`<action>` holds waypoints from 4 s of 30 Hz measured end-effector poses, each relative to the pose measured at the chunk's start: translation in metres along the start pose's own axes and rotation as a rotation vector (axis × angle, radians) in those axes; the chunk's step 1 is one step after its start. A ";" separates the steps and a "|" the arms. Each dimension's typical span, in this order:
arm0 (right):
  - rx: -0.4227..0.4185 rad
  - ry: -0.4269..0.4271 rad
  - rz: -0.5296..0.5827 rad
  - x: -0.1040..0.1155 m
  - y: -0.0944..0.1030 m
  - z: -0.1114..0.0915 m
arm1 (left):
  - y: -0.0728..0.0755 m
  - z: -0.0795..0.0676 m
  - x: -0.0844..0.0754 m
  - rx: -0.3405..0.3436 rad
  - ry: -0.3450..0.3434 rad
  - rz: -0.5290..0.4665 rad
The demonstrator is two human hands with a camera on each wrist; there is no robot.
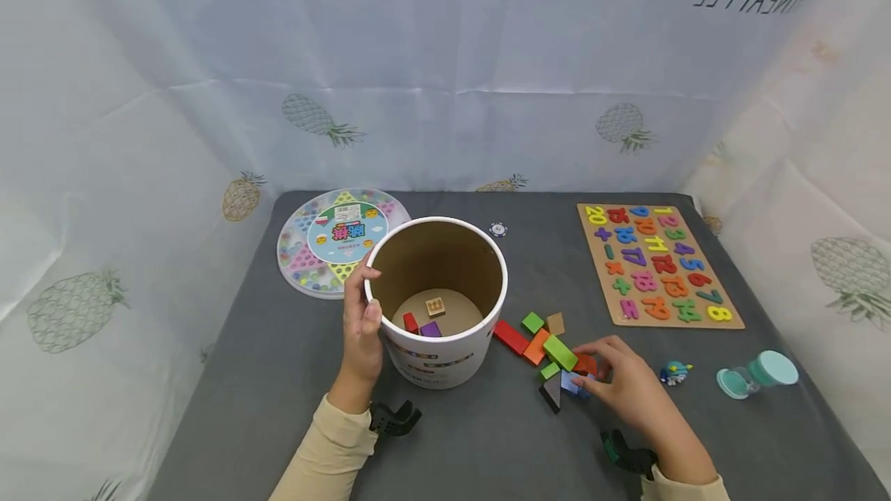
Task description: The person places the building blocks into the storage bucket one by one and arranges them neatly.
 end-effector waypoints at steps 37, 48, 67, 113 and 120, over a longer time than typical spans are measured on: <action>-0.528 0.551 0.340 0.180 0.060 0.041 | 0.001 -0.003 0.000 0.038 0.010 0.022; -0.325 0.461 0.399 0.179 0.047 0.061 | 0.001 -0.005 0.000 0.028 0.009 0.056; -0.143 0.241 0.086 0.053 0.009 0.017 | 0.000 0.000 0.000 0.028 -0.032 0.021; -0.515 0.568 0.348 0.170 0.057 0.061 | -0.001 0.000 -0.001 0.029 -0.022 0.024; -0.606 0.389 0.373 0.121 0.049 0.053 | -0.002 -0.001 -0.001 0.029 -0.021 0.022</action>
Point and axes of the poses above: each hand's wrist, its own z-axis towards the middle knuckle, its own y-axis out of the back of the hand, x = y × z, the point moved 4 cm from there along z, towards the middle knuckle, and after that the axes turned 6 degrees about -z, right-handed, at the moved point
